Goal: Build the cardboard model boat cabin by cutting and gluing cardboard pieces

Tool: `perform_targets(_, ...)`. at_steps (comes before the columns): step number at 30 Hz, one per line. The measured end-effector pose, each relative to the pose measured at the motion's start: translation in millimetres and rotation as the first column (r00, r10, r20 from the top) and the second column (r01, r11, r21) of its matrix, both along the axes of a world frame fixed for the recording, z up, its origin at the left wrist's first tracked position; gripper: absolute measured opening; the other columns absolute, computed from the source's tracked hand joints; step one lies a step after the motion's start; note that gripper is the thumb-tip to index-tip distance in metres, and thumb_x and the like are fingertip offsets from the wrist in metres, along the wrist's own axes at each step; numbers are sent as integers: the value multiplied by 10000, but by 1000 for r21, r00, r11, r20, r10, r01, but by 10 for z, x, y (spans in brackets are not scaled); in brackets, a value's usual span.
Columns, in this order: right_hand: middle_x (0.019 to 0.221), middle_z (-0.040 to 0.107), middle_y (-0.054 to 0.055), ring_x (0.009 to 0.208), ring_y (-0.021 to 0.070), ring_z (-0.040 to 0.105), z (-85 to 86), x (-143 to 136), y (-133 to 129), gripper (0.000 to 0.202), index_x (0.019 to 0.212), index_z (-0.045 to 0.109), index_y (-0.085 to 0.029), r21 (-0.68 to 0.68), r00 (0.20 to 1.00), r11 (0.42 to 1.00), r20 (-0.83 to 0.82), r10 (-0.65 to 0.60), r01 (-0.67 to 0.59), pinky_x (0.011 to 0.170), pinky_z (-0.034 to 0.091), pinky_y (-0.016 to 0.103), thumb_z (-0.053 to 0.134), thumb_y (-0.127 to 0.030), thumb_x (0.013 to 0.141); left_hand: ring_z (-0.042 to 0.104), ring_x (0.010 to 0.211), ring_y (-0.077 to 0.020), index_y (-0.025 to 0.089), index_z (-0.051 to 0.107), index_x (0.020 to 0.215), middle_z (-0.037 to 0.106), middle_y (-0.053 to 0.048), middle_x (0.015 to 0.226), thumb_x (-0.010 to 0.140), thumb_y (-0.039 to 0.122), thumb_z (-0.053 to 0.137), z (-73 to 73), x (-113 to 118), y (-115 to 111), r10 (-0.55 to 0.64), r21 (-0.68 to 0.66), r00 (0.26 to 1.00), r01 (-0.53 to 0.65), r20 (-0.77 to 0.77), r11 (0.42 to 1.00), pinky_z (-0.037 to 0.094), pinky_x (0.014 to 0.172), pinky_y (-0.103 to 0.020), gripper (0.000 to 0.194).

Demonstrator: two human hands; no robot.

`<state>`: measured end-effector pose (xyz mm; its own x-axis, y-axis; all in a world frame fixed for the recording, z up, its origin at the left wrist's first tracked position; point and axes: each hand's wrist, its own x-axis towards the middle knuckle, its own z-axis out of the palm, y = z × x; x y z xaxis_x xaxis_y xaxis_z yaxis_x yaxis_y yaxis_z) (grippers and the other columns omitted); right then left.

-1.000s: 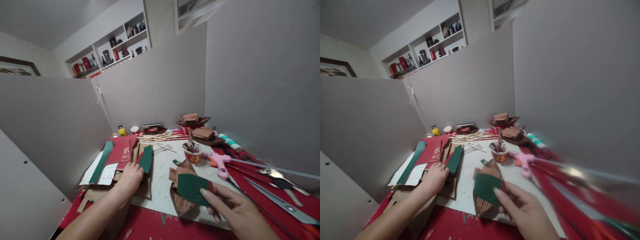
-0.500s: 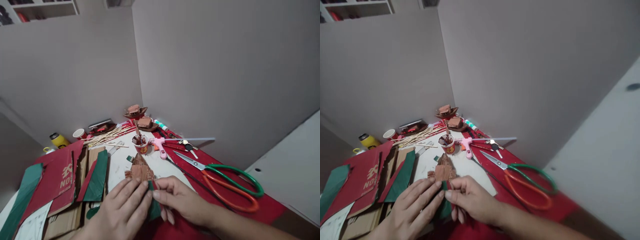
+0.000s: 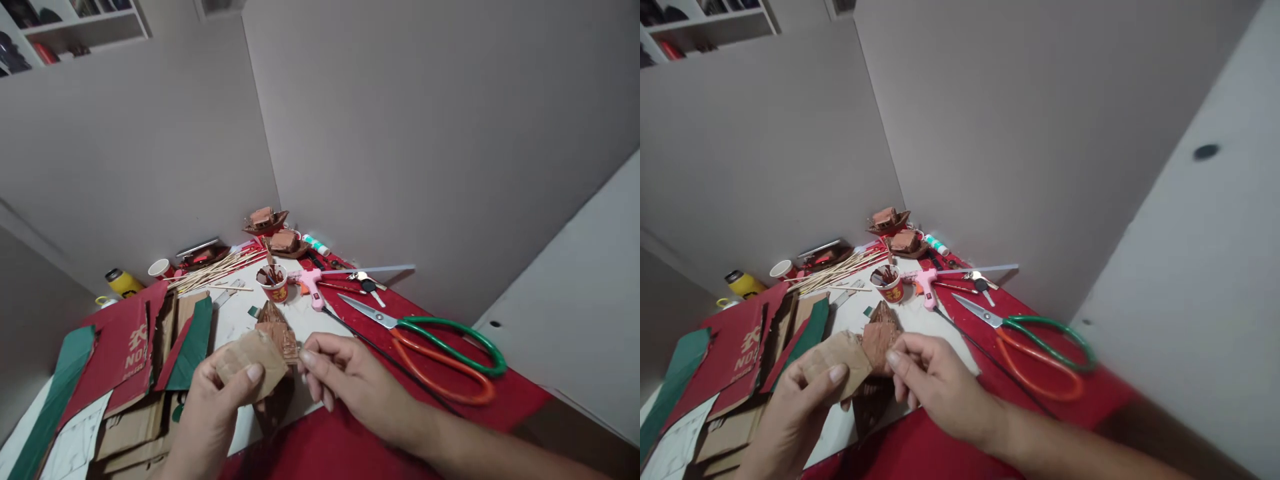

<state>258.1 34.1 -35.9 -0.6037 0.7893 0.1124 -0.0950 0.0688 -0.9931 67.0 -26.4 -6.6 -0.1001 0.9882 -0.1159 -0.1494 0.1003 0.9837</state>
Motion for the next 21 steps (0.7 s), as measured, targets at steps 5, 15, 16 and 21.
perform_targets(5,918,699,46,811,164,637,37,622,13,253,964,643,-207,595,847,803,412,-336,29,754,486,277,443,-360,971,582,637,-130,183,776,919,738,-41,774,660,342,841,63,65,-68,141,-42,989,-139,42,989,453,545,-202,311)
perform_targets(15,1251,641,181,1094,289,641,-487,1412,156,462,1238,609,-121,639,310,769,732,-607,-3,917,495,394,447,-85,807,641,694,-130,203,765,1013,775,-56,905,651,295,852,25,-6,-53,90,-100,973,-70,213,993,462,543,-185,383)
perform_targets(16,1224,655,179,1061,280,660,-512,1411,184,473,1226,615,-124,636,295,771,740,-605,-14,884,506,374,450,-73,786,643,701,-133,194,767,991,771,-56,896,665,293,845,7,-29,-60,63,-76,973,-47,223,996,466,545,-189,349)
perform_targets(21,898,754,163,781,322,728,-478,1463,378,309,1002,698,-155,597,200,798,795,-574,-84,649,529,360,534,-184,741,622,662,-113,148,747,947,757,-61,839,791,259,744,-34,-75,-109,-46,62,967,32,250,998,459,543,-188,191)
